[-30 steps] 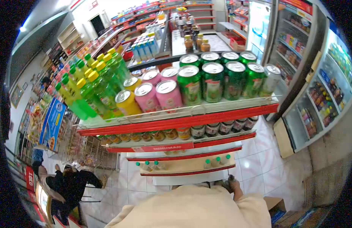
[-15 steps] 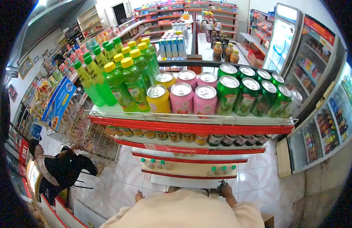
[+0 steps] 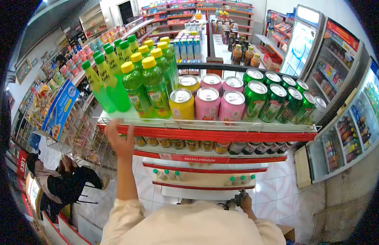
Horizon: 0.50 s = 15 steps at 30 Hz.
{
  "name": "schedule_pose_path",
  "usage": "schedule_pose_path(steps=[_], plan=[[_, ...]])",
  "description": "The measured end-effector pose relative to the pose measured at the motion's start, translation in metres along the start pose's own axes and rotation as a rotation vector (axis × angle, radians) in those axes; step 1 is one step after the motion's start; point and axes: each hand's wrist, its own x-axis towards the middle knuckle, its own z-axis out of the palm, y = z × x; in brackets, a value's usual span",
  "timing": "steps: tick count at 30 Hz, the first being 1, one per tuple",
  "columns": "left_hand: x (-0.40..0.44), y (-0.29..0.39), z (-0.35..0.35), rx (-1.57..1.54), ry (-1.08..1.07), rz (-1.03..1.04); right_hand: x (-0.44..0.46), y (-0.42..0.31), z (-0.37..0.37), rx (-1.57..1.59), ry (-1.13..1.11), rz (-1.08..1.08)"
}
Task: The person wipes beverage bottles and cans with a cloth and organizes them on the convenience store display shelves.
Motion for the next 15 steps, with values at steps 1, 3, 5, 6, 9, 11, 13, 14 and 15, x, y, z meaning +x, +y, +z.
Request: schedule_pose_path(steps=[1,3,5,6,9,11,13,14,15], plan=[[0.019,0.008,0.007,0.089,-0.008,0.032,-0.006,-0.014,-0.009,0.005,-0.022,0.081],[0.042,0.023,0.020,-0.006,-0.075,-0.125,-0.016,-0.086,-0.034,0.023,-0.056,0.222],[0.048,0.022,0.029,-0.113,-0.173,-0.233,-0.012,-0.045,-0.034,0.055,-0.052,0.152],[0.049,0.022,0.031,-0.167,-0.220,-0.290,-0.009,-0.041,-0.038,-0.127,-0.073,0.086],[0.049,0.026,0.031,-0.223,-0.309,-0.414,-0.013,-0.001,-0.045,-0.289,0.030,0.098],[0.043,0.026,0.034,-0.203,-0.216,-0.377,-0.014,0.014,-0.044,-0.301,0.100,0.218],[0.042,0.025,0.038,-0.171,-0.150,-0.345,-0.014,0.017,-0.043,-0.298,0.064,0.230],[0.043,0.022,0.037,-0.144,-0.131,-0.332,-0.011,0.019,-0.038,-0.287,0.027,0.219],[0.043,0.020,0.032,-0.110,-0.118,-0.320,-0.012,0.016,-0.038,-0.290,-0.007,0.214]])
